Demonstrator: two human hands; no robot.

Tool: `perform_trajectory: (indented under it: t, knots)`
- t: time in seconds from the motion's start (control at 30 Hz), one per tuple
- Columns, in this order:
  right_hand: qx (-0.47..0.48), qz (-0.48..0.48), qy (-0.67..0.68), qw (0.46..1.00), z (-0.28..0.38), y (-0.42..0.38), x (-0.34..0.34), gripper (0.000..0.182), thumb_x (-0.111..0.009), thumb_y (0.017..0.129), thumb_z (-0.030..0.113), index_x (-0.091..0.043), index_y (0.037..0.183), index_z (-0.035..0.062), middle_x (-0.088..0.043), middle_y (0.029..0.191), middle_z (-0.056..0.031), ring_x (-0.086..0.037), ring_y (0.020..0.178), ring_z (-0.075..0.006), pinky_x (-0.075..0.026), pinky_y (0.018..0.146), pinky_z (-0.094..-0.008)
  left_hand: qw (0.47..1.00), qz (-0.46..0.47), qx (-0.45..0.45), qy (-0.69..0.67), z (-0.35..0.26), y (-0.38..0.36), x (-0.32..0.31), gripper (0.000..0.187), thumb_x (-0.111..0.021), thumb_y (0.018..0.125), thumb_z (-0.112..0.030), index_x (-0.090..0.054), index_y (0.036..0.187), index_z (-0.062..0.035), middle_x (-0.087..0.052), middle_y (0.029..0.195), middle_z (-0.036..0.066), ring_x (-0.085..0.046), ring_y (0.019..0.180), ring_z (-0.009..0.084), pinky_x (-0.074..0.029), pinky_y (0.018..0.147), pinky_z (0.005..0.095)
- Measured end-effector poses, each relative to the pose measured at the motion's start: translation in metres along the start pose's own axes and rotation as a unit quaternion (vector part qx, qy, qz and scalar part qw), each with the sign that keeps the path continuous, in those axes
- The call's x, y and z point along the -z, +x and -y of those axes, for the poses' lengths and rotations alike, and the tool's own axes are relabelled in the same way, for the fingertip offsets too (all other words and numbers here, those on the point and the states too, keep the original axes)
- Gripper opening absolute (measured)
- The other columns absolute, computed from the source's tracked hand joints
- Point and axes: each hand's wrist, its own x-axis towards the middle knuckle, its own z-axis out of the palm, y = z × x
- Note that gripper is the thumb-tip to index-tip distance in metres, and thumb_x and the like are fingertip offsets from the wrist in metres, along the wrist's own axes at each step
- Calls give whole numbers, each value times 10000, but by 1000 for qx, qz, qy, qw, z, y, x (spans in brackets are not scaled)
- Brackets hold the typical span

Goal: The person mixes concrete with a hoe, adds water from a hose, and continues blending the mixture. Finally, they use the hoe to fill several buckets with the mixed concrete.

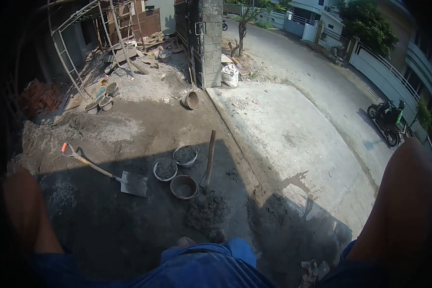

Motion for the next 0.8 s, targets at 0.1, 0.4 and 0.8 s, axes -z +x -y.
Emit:
perform_trajectory:
  t: [0.1,0.4,0.8]
  knots:
    - [66,13,11,998,-11,28,69,390,-337,956,263,-254,1239,7,-297,1217,-173,-329,1111,-304,-201,999,-467,997,-54,-24,-40,10,-15,-16,484,-420,932,-424,-464,1242,-56,-506,1161,149,-444,1166,315,-303,1028,492]
    - [75,-79,-27,994,19,-42,294,303,-354,949,246,-334,1144,15,-384,1076,-155,-392,975,-281,-265,916,-456,991,16,-5,-135,18,0,-19,439,-429,938,-362,-475,1207,-19,-536,1077,163,-483,1111,305,-318,1014,485]
    - [19,-63,-46,997,66,-11,476,223,-377,939,224,-441,1017,25,-500,889,-129,-476,794,-250,-349,806,-440,942,14,154,-297,0,-44,-71,381,-441,946,-279,-489,1162,30,-574,965,181,-536,1037,293,-339,994,476]
